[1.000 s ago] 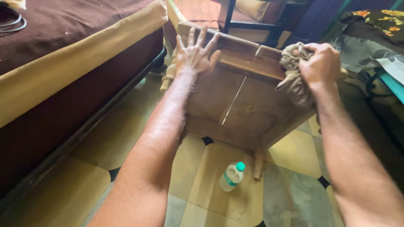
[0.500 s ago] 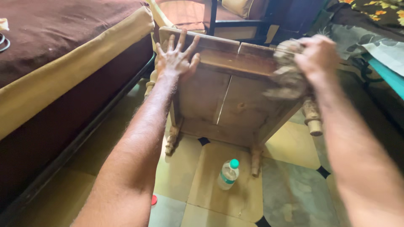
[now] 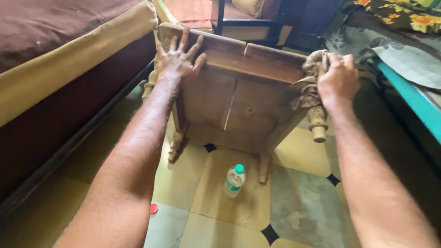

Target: The person wipes the underside and legs of a wooden table with a cloth, applies liquid from a bottle, and continues wiping the wood surfaces.

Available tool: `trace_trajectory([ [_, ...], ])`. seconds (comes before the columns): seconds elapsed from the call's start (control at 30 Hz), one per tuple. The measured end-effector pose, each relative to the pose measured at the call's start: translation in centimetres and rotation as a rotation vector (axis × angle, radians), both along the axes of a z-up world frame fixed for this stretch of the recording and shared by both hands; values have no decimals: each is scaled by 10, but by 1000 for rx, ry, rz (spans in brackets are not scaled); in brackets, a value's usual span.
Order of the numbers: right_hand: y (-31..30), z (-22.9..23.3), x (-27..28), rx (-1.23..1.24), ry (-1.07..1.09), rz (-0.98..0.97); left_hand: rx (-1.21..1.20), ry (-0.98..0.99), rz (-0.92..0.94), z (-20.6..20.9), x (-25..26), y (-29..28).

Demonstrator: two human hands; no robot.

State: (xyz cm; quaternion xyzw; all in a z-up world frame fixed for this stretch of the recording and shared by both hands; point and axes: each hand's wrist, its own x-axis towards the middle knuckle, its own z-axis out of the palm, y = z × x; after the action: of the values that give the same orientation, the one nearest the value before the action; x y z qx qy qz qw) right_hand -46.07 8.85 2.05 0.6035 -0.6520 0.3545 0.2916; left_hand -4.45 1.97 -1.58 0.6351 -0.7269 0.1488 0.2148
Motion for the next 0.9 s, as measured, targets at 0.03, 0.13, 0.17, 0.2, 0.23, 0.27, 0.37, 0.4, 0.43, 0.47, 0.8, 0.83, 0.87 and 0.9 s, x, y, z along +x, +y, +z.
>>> trace_trajectory([
  [0.03,4,1,1,31,-4,-30,0,-11,6,-1,-3,1],
  [0.13,9,3,6,95,28,-83,-11,-25,24,-1,-1,3],
  [0.17,8,2,8,118,-3,-80,-22,-14,17,-2,-1,4],
  [0.2,7,3,9,140,-32,-83,-33,-1,3,-2,-5,5],
  [0.23,8,2,10,163,-62,-86,-17,-12,9,-3,-5,6],
  [0.27,10,0,13,153,-70,-86,-2,-18,14,-2,-3,7],
  [0.37,21,-11,27,132,-86,-87,-14,-18,7,-3,-5,8],
  [0.4,24,-14,31,128,-88,-90,-26,-17,6,-4,-4,8],
  [0.43,28,-16,33,124,-90,-93,-29,-28,1,-5,-2,10],
  [0.47,31,-16,33,117,-85,-81,-36,-40,-6,-5,-2,10],
  [0.8,30,-26,27,-36,23,-48,51,-134,-34,-1,5,28],
  [0.83,29,-27,27,-59,43,-42,47,-131,-46,1,8,33],
  [0.87,27,-28,27,-59,40,-42,46,-128,-58,0,10,38],
  [0.9,25,-28,27,-58,36,-43,45,-126,-71,0,12,43],
])
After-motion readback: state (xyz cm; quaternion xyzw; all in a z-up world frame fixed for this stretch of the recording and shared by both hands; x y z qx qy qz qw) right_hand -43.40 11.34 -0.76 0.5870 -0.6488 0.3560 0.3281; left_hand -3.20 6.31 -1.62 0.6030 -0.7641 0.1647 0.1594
